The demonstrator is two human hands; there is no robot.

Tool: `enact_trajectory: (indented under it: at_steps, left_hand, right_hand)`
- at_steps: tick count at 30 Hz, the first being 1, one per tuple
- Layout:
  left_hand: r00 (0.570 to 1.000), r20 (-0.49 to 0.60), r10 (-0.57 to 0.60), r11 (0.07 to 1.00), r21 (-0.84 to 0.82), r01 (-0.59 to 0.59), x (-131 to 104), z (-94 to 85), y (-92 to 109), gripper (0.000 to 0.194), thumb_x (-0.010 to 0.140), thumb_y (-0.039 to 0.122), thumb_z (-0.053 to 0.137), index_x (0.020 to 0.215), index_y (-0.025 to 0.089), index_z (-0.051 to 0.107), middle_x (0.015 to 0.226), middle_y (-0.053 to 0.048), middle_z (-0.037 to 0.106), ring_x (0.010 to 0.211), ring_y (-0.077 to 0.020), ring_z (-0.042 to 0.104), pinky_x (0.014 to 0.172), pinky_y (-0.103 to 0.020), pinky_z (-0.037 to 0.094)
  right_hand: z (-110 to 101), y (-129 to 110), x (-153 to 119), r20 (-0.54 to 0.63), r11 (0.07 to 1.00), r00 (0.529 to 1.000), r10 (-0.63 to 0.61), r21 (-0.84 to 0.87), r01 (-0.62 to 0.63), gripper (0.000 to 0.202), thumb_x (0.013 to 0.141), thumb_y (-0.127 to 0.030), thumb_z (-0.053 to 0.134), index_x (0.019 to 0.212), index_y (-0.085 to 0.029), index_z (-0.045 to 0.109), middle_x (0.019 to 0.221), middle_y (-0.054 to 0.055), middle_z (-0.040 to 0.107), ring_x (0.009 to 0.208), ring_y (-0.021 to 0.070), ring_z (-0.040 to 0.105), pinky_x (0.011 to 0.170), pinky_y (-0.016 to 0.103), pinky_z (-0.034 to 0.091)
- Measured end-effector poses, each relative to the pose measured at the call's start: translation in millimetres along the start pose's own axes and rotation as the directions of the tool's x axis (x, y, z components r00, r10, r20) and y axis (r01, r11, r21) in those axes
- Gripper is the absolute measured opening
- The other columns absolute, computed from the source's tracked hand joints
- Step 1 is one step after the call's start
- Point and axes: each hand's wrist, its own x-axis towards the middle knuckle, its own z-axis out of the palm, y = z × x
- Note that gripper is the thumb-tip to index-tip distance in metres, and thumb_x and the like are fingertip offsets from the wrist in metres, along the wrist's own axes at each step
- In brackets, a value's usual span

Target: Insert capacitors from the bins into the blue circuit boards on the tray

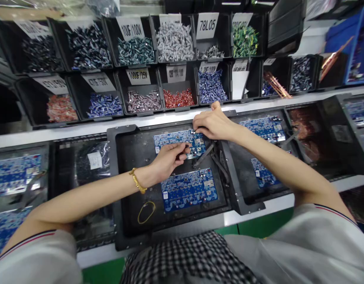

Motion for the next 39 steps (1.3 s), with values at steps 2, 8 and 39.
enact_trajectory:
  at_steps: [2, 8, 39]
  left_hand:
    - [1.0, -0.001, -0.011, 1.0, -0.015, 0.011, -1.1, 1.6, -1.0, 0.022, 0.092, 0.014, 0.053, 0.075, 0.006, 0.063, 0.064, -0.001, 0.052, 0.045, -0.0012, 0.041, 0.04, -0.012, 0.023]
    - [0.999, -0.027, -0.026, 0.998, -0.051, 0.024, -6.7, 8.6, -6.9, 0.029, 0.097, 0.02, 0.046, 0.074, 0.007, 0.058, 0.06, 0.001, 0.048, 0.045, -0.002, 0.04, 0.04, -0.013, 0.025]
    - [0.982, 0.073, -0.174, 0.978, 0.131, 0.163, -44.5, -3.6, -57.0, 0.016, 0.089, 0.012, 0.058, 0.094, 0.004, 0.07, 0.069, -0.002, 0.057, 0.048, -0.0009, 0.04, 0.046, -0.015, 0.025]
  right_hand:
    - [0.8, -0.5, -0.1, -0.003, 0.999, 1.0, 0.022, -0.027, -0.022, 0.023, 0.082, -0.017, 0.043, 0.079, -0.016, 0.066, 0.087, 0.003, 0.068, 0.079, 0.0183, 0.055, 0.087, 0.047, 0.02]
    - [-0.2, -40.3, -20.1, -0.18, 0.978, 0.965, 0.19, 0.123, -0.17, 0.025, 0.087, -0.027, 0.046, 0.083, -0.017, 0.069, 0.087, 0.004, 0.069, 0.08, 0.0195, 0.058, 0.086, 0.044, 0.025]
    - [31.7, -89.7, -96.2, 0.011, 0.991, 1.0, -0.022, -0.135, 0.023, 0.024, 0.088, -0.008, 0.041, 0.083, -0.016, 0.062, 0.099, 0.002, 0.07, 0.084, 0.0193, 0.055, 0.076, 0.037, 0.017]
